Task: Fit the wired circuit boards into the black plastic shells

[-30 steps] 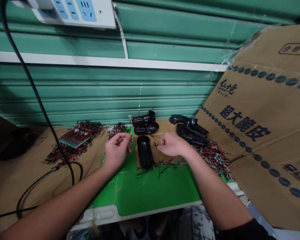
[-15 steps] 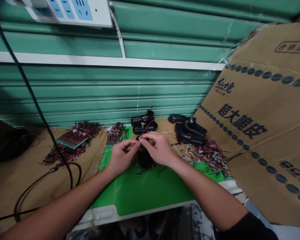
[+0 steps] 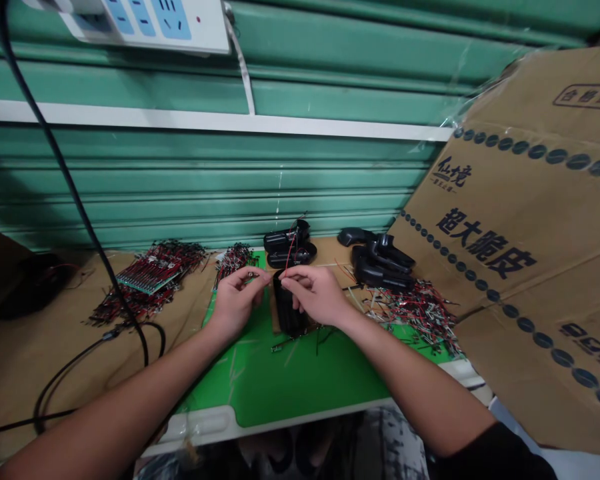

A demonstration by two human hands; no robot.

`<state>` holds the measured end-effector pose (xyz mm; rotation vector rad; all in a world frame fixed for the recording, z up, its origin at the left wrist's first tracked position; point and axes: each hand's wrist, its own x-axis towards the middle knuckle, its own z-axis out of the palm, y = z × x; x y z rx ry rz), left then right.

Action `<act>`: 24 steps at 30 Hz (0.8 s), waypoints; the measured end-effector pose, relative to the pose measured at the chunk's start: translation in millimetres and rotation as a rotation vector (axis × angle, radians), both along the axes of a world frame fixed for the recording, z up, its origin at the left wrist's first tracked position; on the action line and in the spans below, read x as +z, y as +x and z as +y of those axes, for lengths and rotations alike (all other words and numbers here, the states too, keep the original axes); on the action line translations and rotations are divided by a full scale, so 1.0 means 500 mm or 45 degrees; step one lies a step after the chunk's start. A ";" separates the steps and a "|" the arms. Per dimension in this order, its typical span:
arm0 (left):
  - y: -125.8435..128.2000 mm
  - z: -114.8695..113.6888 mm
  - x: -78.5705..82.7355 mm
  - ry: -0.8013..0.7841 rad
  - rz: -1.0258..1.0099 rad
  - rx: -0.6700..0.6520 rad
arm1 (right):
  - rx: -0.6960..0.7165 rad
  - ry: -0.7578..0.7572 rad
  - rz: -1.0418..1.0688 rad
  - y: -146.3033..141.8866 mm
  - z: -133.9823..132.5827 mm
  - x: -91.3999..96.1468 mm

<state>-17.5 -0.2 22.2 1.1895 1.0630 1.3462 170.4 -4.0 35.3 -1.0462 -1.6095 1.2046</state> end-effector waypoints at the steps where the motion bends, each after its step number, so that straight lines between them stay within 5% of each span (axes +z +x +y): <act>1: -0.001 0.001 -0.003 -0.006 0.005 -0.001 | -0.005 -0.019 0.047 0.002 0.004 0.001; 7: -0.001 -0.001 -0.005 0.097 0.116 -0.034 | -0.033 -0.022 0.162 0.008 0.011 0.008; 16: -0.003 0.002 0.000 0.297 0.269 0.069 | 0.136 0.169 -0.297 -0.002 -0.013 -0.003; 24: 0.001 0.002 0.000 0.120 0.051 -0.013 | 0.038 -0.031 0.052 0.005 0.009 -0.010</act>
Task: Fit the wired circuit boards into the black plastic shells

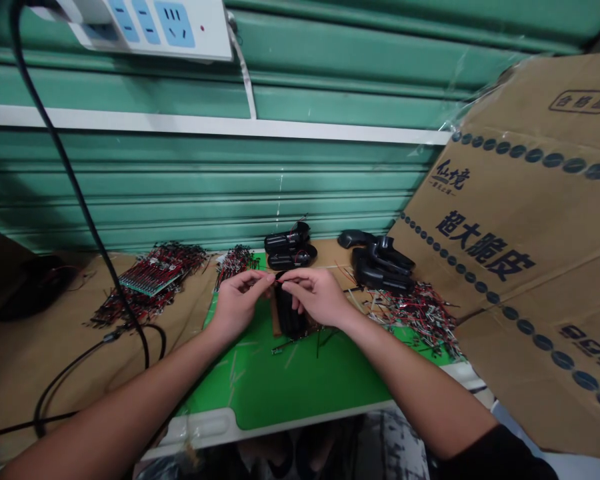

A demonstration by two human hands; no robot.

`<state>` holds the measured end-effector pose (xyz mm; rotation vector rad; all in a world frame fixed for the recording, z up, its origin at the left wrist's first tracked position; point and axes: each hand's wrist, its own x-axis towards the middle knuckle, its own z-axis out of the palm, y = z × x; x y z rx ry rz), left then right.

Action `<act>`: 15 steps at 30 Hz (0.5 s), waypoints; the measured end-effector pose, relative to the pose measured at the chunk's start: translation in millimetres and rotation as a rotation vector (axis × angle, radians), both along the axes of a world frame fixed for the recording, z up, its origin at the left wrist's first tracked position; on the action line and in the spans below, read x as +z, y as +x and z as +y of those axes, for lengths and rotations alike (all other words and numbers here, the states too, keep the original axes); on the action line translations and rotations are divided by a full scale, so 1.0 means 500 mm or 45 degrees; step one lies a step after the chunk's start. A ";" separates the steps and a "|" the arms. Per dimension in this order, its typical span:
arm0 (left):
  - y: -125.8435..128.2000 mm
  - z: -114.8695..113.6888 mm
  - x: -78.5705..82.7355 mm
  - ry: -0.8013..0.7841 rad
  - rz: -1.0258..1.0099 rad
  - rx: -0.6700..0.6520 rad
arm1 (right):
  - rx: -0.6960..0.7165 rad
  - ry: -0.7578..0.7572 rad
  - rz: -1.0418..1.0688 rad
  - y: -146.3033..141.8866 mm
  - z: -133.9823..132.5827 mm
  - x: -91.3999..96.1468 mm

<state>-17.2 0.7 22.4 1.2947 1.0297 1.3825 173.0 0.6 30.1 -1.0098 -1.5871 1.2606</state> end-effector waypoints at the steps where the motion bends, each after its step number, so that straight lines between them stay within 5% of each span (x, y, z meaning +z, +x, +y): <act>1: 0.001 -0.002 0.003 -0.035 -0.024 -0.035 | 0.002 -0.020 0.044 0.001 0.002 0.001; 6: 0.003 -0.006 0.007 -0.146 -0.105 -0.149 | -0.029 -0.073 0.189 0.001 0.006 0.009; 15: 0.001 0.001 -0.001 -0.071 -0.084 -0.097 | 0.110 -0.249 0.139 0.013 0.006 0.024</act>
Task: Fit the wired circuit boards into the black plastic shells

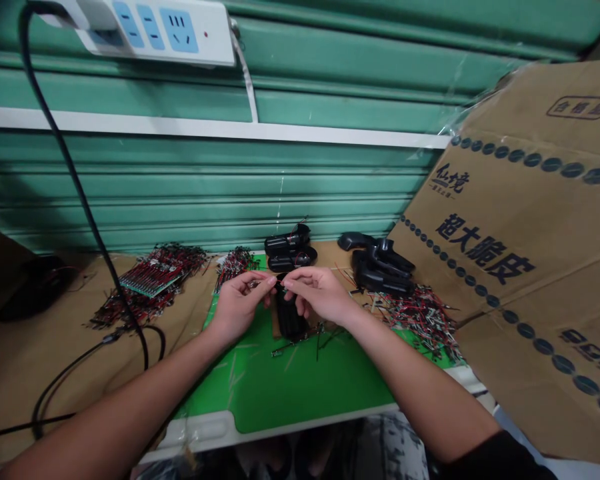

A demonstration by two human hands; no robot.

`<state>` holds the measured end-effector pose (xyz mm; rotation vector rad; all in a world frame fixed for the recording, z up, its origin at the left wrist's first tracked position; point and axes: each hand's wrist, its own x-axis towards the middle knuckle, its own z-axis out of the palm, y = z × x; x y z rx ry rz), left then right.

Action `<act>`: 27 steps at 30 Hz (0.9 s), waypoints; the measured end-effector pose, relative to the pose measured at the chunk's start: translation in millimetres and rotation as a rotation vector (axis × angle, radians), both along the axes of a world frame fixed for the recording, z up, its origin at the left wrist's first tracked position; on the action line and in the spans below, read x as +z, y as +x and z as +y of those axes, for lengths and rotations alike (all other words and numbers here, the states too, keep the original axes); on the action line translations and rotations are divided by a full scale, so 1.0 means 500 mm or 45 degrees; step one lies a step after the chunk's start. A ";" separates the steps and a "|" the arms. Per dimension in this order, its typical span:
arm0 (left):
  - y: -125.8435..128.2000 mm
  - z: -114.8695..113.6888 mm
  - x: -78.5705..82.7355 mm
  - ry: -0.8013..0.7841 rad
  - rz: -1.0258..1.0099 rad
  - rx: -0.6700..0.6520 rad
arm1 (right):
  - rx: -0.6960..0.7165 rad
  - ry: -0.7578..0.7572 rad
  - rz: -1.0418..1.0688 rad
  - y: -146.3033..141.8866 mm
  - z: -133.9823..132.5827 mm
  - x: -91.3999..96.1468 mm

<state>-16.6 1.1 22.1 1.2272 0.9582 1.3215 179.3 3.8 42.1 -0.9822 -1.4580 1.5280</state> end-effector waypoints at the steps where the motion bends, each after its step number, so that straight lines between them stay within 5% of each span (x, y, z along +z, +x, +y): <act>1: 0.001 0.000 -0.003 0.020 0.002 0.040 | 0.016 -0.012 0.037 0.003 0.002 0.002; 7: 0.006 -0.008 -0.035 0.186 0.619 0.372 | -0.030 -0.036 0.229 0.024 0.019 0.010; 14: 0.003 -0.014 -0.064 0.269 1.057 0.186 | -0.084 0.050 0.161 0.027 0.026 0.010; 18: 0.004 -0.008 -0.060 0.125 0.920 0.154 | -0.125 0.135 0.080 0.027 0.026 0.006; 23: 0.002 0.007 -0.052 -0.190 0.431 0.161 | -0.278 0.338 -0.044 0.026 0.022 -0.002; 27: 0.001 0.014 -0.033 -0.236 0.105 0.085 | -0.264 0.606 -0.151 0.023 0.018 -0.011</act>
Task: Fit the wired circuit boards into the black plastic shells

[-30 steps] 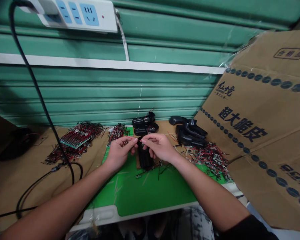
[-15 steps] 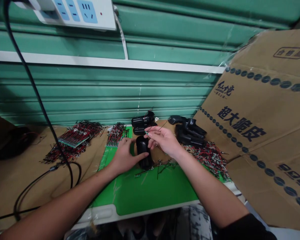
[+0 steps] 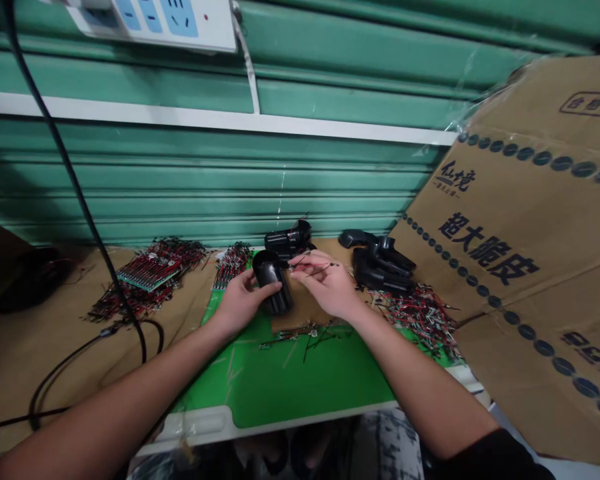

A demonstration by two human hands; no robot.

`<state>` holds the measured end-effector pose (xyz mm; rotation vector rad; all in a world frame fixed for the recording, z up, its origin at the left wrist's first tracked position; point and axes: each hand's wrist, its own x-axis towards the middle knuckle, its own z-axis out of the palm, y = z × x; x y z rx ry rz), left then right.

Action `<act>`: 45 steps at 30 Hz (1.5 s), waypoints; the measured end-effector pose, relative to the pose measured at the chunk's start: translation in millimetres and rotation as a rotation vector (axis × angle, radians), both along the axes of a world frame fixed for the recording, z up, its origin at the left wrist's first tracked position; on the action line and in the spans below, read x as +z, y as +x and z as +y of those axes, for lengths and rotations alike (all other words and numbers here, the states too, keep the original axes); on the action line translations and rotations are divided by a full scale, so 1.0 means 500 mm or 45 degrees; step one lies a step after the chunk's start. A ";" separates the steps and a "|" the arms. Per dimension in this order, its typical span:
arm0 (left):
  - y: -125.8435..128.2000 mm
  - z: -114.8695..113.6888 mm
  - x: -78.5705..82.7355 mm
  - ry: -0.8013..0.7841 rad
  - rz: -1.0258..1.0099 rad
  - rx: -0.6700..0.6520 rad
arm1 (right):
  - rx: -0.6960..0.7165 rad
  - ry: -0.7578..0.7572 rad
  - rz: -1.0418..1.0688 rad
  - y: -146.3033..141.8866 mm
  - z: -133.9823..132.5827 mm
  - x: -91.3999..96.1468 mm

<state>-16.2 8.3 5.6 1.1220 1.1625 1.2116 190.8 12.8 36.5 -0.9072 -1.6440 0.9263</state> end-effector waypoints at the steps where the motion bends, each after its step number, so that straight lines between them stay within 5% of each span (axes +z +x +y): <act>1: 0.001 -0.001 0.006 0.011 -0.079 -0.036 | 0.016 0.075 -0.042 0.000 0.000 -0.004; 9: 0.010 -0.022 0.032 0.022 -0.337 -0.163 | 0.087 0.354 -0.229 0.004 0.007 -0.028; 33: 0.012 -0.023 0.031 0.056 -0.330 -0.163 | 0.145 0.388 -0.184 0.004 0.008 -0.034; 45: 0.014 -0.024 0.026 0.075 -0.312 -0.128 | 0.123 0.464 -0.371 0.016 0.009 -0.026</act>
